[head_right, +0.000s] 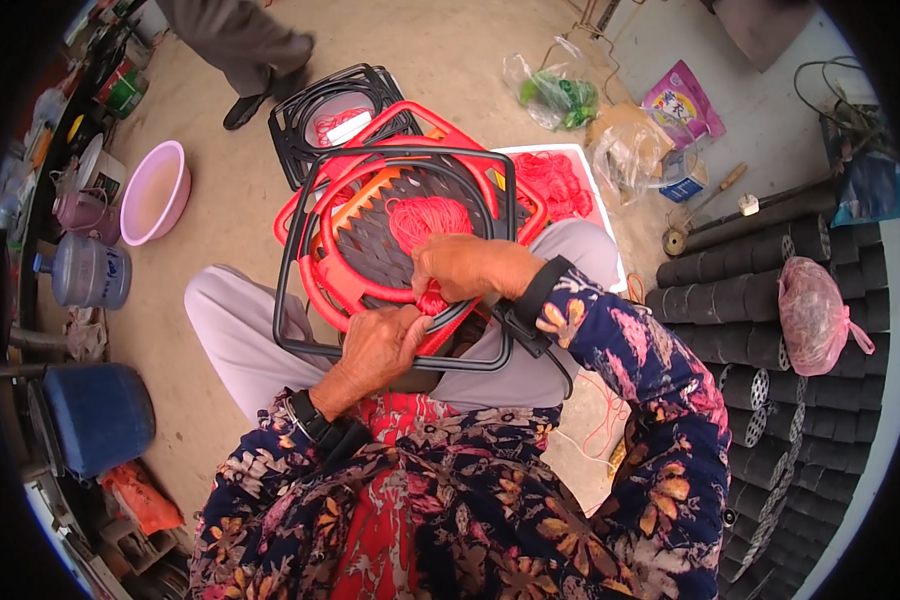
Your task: Winding a red cord onto a spool frame by hand.
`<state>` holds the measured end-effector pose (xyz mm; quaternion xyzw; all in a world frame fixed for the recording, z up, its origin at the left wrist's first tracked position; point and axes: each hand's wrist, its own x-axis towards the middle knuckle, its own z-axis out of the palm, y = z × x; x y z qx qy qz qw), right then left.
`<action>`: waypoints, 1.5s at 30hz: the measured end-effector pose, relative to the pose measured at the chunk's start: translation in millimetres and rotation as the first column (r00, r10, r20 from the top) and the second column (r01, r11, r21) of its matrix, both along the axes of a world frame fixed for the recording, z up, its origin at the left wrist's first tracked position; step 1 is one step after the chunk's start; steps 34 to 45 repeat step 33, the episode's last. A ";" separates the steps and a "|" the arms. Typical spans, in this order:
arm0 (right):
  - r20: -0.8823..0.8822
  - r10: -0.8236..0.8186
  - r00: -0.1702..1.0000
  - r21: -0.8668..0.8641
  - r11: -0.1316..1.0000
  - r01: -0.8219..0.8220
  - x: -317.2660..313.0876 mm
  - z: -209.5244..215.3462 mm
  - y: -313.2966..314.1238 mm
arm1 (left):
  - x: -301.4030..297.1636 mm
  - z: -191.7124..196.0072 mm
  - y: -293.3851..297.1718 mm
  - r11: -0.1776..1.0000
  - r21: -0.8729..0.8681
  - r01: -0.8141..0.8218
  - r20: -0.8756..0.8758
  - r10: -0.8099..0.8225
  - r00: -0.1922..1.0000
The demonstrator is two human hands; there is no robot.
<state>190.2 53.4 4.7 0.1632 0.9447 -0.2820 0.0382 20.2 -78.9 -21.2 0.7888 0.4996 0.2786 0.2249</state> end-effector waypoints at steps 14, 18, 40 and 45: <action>-0.021 -0.682 0.731 -0.052 0.731 0.680 34.7 40.8 -52.9 | -6.8 -11.6 15.1 1.000 -0.012 -0.009 -0.068 0.008 0.998; 0.206 -0.645 0.736 0.150 0.764 0.627 28.5 21.4 -96.1 | -1.8 -19.3 12.2 0.999 -0.027 -0.026 -0.038 0.025 0.999; 0.334 -0.807 0.486 -0.012 0.512 0.859 35.3 26.0 -101.0 | 14.6 -25.5 12.1 0.992 0.076 -0.099 0.008 0.099 0.995; 0.334 -0.807 0.486 -0.012 0.512 0.859 35.3 26.0 -101.0 | 14.6 -25.5 12.1 0.992 0.076 -0.099 0.008 0.099 0.995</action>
